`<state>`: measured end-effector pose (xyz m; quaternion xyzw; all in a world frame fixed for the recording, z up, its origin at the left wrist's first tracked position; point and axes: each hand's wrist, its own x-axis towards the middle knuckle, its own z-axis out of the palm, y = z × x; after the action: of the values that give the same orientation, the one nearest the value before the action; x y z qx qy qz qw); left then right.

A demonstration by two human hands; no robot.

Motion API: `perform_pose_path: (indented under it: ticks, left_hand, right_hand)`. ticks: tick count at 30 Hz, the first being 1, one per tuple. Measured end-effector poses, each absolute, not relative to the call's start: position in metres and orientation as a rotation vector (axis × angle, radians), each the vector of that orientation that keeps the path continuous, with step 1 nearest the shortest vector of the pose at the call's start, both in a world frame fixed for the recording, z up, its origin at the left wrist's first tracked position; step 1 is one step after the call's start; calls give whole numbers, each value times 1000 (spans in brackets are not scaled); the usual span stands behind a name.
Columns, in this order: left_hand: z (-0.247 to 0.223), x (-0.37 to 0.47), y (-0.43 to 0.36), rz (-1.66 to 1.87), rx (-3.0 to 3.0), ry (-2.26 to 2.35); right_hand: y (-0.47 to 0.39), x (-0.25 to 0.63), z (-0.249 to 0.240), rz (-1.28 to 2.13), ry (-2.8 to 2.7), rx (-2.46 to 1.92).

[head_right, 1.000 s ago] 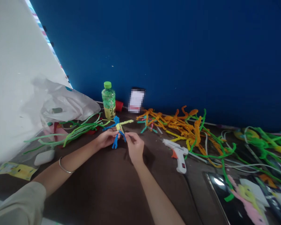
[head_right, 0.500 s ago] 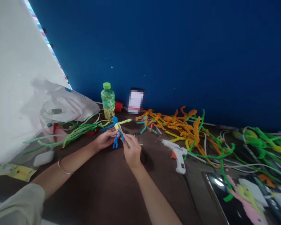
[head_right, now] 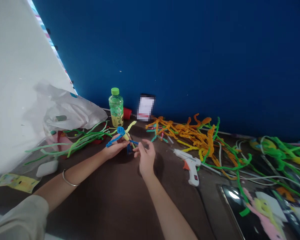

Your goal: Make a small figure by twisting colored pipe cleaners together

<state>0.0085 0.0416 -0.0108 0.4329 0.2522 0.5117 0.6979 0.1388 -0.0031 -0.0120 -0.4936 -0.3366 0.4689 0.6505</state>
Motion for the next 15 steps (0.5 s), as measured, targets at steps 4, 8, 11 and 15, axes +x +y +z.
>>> perform_pose_path:
  ticks: [4,8,11,15]
  left_hand:
    - [-8,6,43,1081,852,589]
    - [-4,2,46,1091,687,592]
    - [-4,0,49,1104,644,593]
    - [-3,0,48,1074,644,600]
  right_hand:
    - [-8,140,-4,876,-936,-1252]
    - [-12,138,-6,553,-1270,-1336]
    - [-14,138,-9,240,-1502,-1340]
    - [-12,141,-11,8,-1605,-1349]
